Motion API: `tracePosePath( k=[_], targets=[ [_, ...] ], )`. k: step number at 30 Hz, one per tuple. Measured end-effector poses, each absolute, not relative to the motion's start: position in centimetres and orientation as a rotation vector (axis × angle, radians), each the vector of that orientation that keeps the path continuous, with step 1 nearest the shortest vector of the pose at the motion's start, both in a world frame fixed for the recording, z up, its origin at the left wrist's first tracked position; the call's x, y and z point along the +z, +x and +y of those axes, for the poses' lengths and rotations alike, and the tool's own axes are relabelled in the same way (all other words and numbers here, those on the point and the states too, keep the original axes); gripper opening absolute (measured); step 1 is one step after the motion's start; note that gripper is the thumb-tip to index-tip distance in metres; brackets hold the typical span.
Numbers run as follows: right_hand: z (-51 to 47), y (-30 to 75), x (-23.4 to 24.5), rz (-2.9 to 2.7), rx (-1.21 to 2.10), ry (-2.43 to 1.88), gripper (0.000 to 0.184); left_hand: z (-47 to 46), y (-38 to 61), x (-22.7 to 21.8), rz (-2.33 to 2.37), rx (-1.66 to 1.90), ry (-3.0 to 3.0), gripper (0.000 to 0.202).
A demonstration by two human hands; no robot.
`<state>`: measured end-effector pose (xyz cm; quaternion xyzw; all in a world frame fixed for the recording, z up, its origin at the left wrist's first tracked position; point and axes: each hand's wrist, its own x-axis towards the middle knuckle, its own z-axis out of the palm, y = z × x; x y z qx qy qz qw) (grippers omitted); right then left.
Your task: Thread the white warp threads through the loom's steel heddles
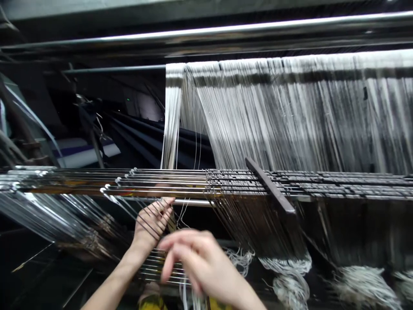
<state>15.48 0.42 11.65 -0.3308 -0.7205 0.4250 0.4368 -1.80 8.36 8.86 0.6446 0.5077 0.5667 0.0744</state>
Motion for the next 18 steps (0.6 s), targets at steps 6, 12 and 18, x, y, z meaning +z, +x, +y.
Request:
tracePosePath(
  k=[6, 12, 18],
  targets=[
    [9.7, 10.8, 11.8, -1.418, 1.141, -1.116, 0.022, 8.0, -2.3, 8.4, 1.62, 1.668, 2.156, 0.025],
    [9.9, 11.1, 10.3, -1.411, 1.087, -1.127, 0.027, 7.9, -2.1, 7.9, 1.672, 1.74, 2.533, 0.029],
    [9.0, 13.4, 9.8, -1.422, 0.943, -1.062, 0.04, 7.9, -0.9, 7.9, 1.765, 1.749, 2.536, 0.027]
  ],
)
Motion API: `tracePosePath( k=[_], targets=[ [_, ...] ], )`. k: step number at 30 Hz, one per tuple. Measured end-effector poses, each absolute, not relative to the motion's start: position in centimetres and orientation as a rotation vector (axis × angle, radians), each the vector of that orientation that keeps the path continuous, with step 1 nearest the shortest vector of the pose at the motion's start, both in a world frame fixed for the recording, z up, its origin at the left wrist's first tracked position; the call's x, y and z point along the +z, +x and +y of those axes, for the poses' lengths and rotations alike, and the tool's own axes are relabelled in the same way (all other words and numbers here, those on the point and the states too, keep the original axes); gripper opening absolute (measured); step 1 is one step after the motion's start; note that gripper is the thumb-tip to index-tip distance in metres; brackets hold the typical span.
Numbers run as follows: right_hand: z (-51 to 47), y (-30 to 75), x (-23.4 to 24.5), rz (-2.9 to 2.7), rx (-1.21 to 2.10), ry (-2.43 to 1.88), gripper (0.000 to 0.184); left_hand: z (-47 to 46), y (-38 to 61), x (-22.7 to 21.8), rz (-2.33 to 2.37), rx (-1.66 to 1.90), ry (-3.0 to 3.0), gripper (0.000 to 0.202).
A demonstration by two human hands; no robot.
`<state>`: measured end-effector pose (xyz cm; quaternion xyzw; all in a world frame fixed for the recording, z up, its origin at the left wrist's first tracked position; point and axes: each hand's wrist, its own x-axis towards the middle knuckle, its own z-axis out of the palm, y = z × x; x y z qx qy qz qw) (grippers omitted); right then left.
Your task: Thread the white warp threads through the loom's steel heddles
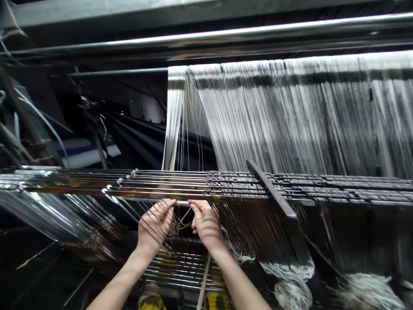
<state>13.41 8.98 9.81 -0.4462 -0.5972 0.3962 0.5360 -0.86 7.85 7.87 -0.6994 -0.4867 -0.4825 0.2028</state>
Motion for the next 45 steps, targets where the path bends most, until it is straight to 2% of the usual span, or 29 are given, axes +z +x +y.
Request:
tracePosePath(
  k=[13, 18, 23, 25, 30, 33, 36, 40, 45],
  targets=[
    [9.3, 12.9, 10.7, -1.338, 1.117, -1.142, 0.025, 8.7, -0.8, 8.3, -1.402, -1.257, -1.967, 0.023],
    [9.5, 12.6, 10.5, -1.306, 1.128, -1.166, 0.025, 9.1, -1.7, 8.6, -1.591, -1.075, -1.857, 0.023],
    [9.9, 12.1, 10.4, -1.356, 1.182, -1.113, 0.02, 8.7, -2.3, 9.0, -1.509, -1.264, -1.952, 0.018],
    [10.1, 11.4, 10.8, -1.386, 1.217, -1.105, 0.024, 8.6, -2.4, 9.6, -1.545, -1.339, -1.899, 0.015],
    [10.2, 10.1, 11.6, -1.4, 1.263, -1.068, 0.032, 8.8, -2.4, 10.9, -1.641, -1.454, -1.803, 0.036],
    [10.0, 11.1, 10.9, -1.348, 1.205, -1.061, 0.037, 8.7, -2.4, 10.4, -1.619, -1.477, -1.829, 0.031],
    [9.7, 12.5, 10.1, -1.279, 1.14, -1.044, 0.031, 8.4, -2.4, 9.4, -1.528, -1.438, -1.933, 0.015],
    [9.7, 12.1, 10.2, -1.307, 1.135, -1.032, 0.032, 8.1, -2.6, 8.3, -1.493, -1.389, -1.942, 0.024],
    [10.3, 10.0, 11.2, -1.386, 1.169, -1.048, 0.04, 8.1, -2.8, 8.5, -1.566, -1.401, -1.943, 0.023]
  ],
)
